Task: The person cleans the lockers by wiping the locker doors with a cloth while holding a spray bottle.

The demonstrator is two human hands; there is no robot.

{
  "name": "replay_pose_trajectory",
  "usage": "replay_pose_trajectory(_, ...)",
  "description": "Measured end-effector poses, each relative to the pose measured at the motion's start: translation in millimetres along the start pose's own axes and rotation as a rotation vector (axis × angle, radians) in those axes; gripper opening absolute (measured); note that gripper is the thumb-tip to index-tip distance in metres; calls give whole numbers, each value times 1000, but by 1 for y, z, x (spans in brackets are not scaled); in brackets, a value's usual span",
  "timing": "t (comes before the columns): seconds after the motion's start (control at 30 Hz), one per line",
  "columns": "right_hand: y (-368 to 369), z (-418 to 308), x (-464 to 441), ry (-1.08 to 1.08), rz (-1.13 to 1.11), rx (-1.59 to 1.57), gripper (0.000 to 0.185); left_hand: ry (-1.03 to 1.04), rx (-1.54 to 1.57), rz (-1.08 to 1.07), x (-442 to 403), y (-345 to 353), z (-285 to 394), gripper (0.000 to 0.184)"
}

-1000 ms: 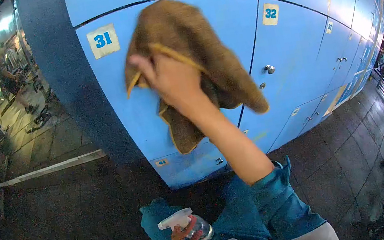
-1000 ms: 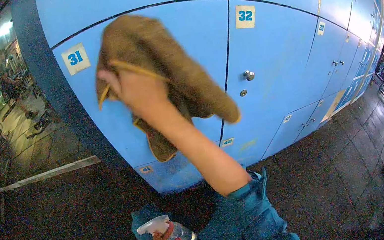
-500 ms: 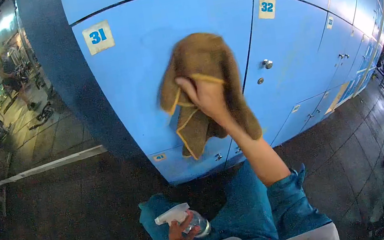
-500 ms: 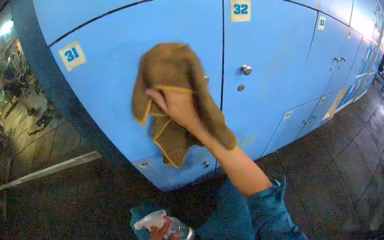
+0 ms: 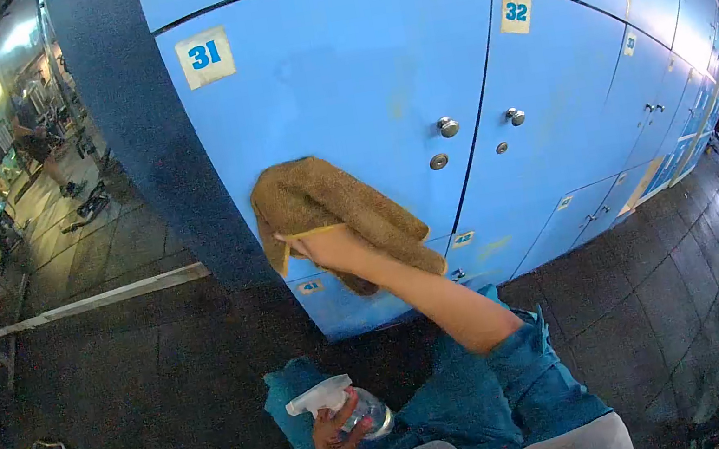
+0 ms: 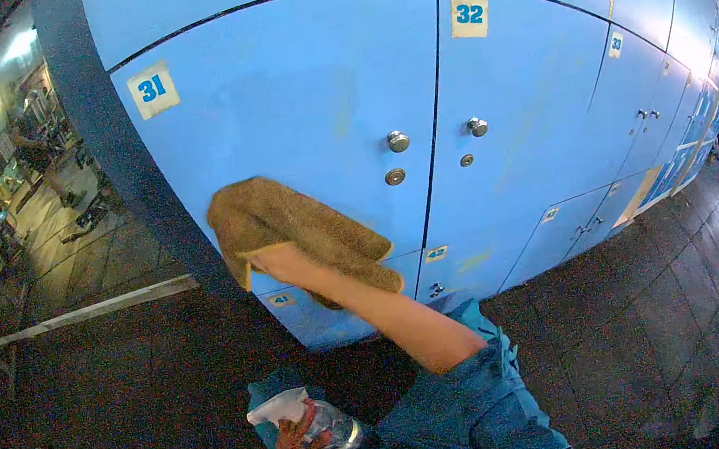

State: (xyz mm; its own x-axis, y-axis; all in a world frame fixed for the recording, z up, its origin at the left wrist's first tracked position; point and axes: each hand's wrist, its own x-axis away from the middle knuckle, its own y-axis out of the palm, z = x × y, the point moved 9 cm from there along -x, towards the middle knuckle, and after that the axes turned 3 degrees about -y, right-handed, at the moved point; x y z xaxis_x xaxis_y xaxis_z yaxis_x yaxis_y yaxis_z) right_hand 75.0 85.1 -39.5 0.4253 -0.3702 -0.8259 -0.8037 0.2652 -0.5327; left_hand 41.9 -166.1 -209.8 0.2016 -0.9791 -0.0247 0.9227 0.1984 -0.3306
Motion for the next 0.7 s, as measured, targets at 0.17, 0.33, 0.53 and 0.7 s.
replay_pose_trajectory(0.17, -17, 21, 6, -182, -145, 156, 52, 3, 106, 15, -1, 2, 10, 50)
replay_pose_trajectory(0.33, -91, 39, 9, -4, 216, 154, 52, 35, -91, 7, -2, -1, -4, 52)
replay_pose_trajectory(0.53, -104, 73, 57, 325, 377, 276, 60, 202, -10, 80, 2, -12, 2, 51)
replay_pose_trajectory(0.7, -69, 79, 70, 446, 393, 209, 59, 148, 43, 71, 2, -13, -7, 50)
